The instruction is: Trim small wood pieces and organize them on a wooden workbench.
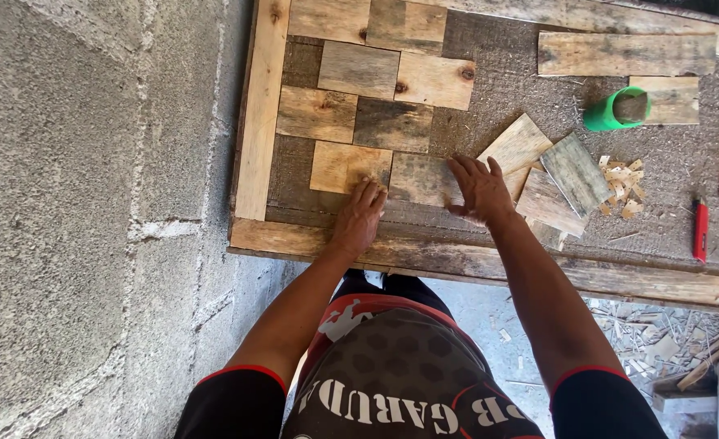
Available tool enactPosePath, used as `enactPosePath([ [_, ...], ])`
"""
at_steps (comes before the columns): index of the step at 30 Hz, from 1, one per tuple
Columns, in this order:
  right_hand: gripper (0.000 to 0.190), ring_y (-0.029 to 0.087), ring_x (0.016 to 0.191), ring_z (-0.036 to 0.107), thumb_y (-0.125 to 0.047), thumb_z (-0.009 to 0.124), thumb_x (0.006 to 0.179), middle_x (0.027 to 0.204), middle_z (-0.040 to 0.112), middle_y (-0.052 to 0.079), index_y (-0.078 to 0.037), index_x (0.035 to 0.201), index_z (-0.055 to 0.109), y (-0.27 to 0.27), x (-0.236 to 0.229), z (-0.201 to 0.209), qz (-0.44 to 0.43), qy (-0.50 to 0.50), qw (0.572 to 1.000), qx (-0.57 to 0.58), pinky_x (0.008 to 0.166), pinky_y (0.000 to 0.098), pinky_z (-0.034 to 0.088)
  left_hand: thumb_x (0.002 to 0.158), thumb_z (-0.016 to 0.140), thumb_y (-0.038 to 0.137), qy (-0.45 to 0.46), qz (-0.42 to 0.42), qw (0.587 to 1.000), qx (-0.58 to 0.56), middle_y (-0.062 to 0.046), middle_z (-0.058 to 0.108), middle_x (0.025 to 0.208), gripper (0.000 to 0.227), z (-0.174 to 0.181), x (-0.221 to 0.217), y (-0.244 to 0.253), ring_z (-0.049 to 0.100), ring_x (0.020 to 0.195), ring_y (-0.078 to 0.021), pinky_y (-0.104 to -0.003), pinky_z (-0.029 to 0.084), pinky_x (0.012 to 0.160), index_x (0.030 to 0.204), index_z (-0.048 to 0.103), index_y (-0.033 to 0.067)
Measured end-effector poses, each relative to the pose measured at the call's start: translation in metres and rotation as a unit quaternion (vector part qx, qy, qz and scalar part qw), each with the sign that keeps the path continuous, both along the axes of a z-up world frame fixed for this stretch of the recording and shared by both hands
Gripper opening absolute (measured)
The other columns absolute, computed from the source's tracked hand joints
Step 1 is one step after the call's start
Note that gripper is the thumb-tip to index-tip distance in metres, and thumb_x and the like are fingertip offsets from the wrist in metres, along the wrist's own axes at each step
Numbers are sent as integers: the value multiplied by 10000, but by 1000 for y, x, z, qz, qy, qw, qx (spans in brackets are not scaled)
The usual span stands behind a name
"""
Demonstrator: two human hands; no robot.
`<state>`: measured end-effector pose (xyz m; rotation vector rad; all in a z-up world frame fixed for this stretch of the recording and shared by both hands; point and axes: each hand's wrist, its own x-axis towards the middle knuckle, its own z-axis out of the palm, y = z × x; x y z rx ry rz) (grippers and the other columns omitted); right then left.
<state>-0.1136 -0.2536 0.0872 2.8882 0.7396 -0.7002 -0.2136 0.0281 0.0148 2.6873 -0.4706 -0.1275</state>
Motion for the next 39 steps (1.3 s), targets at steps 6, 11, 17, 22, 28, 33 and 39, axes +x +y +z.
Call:
enactPosePath([
  [6, 1165, 247, 1530, 271, -597, 825, 743, 1683, 253, 59, -159, 1624, 201, 0, 5, -7, 13, 8, 1000, -20, 1263, 546, 127, 946, 638, 27, 43, -1, 999, 11, -177, 420, 1534, 527, 1, 4, -1, 335, 1480, -361, -446, 375, 1206, 1461, 535, 72],
  [11, 1174, 244, 1534, 263, -632, 804, 753, 1690, 235, 56, -169, 1628, 173, 0, 5, -7, 9, 18, 999, -35, 1268, 544, 110, 894, 632, -44, 71, -3, 997, 32, -187, 393, 1542, 637, 14, 8, -3, 326, 1472, -370, -447, 385, 1188, 1500, 490, 86],
  [17, 1178, 244, 1534, 266, -630, 799, 758, 1694, 232, 56, -167, 1634, 164, 0, 5, -8, 6, 22, 999, -37, 1268, 541, 112, 899, 637, -37, 85, -4, 995, 54, -186, 386, 1528, 665, 17, 10, -6, 321, 1463, -376, -447, 416, 1156, 1524, 467, 115],
  [22, 1173, 247, 1533, 267, -640, 792, 765, 1691, 231, 58, -162, 1632, 163, -2, 7, -9, 9, 23, 999, -45, 1268, 541, 118, 894, 651, -18, 90, -4, 994, 58, -177, 392, 1516, 670, 27, 12, -7, 317, 1463, -375, -455, 427, 1149, 1522, 470, 129],
  [28, 1170, 244, 1534, 272, -631, 796, 761, 1697, 231, 50, -162, 1631, 170, -4, 6, -12, 8, 14, 1000, -25, 1268, 545, 125, 877, 695, -20, 35, 13, 999, -8, -122, 467, 1447, 651, 23, 12, -2, 417, 1405, -351, -424, 455, 1166, 1494, 499, 47],
  [33, 1143, 239, 1546, 242, -570, 801, 773, 1700, 204, 40, -191, 1634, 152, -6, 6, -1, -28, 29, 999, 3, 1275, 544, 95, 800, 703, -59, 49, 12, 998, 42, -108, 470, 1432, 722, 24, 12, -2, 449, 1340, -317, -381, 492, 1095, 1477, 489, 67],
  [39, 917, 230, 1557, 195, -303, 671, 939, 1719, 171, -17, -274, 1666, 113, -41, 15, -2, -18, -1, 998, -63, 1258, 549, 73, 825, 672, -80, 118, -4, 989, 84, -151, 436, 1391, 816, 53, 19, -9, 421, 1299, -339, -368, 576, 895, 1563, 431, 172],
])
